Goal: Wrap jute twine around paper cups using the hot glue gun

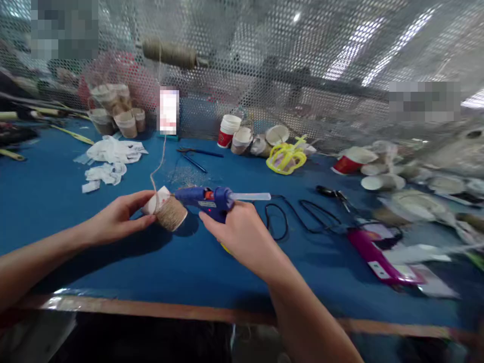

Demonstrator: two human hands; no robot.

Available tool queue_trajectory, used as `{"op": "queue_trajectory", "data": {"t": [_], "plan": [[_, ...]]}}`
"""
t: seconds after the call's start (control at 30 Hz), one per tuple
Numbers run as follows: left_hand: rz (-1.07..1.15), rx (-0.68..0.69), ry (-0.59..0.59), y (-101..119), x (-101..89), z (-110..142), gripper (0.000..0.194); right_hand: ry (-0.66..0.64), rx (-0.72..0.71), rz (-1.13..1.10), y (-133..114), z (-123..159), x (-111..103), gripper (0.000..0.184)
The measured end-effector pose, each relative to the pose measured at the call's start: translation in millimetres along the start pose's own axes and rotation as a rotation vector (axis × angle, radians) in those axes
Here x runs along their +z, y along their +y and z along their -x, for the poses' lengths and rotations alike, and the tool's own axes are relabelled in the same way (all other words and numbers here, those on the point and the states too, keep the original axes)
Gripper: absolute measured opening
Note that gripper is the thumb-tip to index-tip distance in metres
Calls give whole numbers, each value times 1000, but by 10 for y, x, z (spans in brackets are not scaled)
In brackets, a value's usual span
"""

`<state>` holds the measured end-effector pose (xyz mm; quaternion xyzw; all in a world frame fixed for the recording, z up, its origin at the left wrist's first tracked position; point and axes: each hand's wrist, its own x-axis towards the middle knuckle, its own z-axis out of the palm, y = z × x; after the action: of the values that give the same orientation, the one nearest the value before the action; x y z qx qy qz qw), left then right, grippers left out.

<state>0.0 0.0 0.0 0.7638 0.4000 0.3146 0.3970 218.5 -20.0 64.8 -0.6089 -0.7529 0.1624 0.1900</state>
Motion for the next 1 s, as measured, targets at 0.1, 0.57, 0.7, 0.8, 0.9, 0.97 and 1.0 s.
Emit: {"op": "queue_trajectory", "data": {"t": [0.1,0.57,0.7,0.8,0.9,0.97,1.0], "plan": [[-9,1,6,8,10,-10,42,8,-4,-31,3,9,-17,10],[-7,16,7,-19,17,0,40,-17,-54,-128,52,55,-6,15],[-40,-9,17,-28,21,4,42,64,-128,-86,66,50,11,13],[-41,10,-5,-9,18,-1,39,89,-166,-58,82,70,27,12],[-34,31,-17,11,12,-6,37,71,-161,-55,82,98,41,13],[-30,30,-21,18,9,-8,36,61,-171,-46,73,114,51,12],[-26,32,-22,21,9,-9,35,59,-176,-34,67,120,57,12]]}}
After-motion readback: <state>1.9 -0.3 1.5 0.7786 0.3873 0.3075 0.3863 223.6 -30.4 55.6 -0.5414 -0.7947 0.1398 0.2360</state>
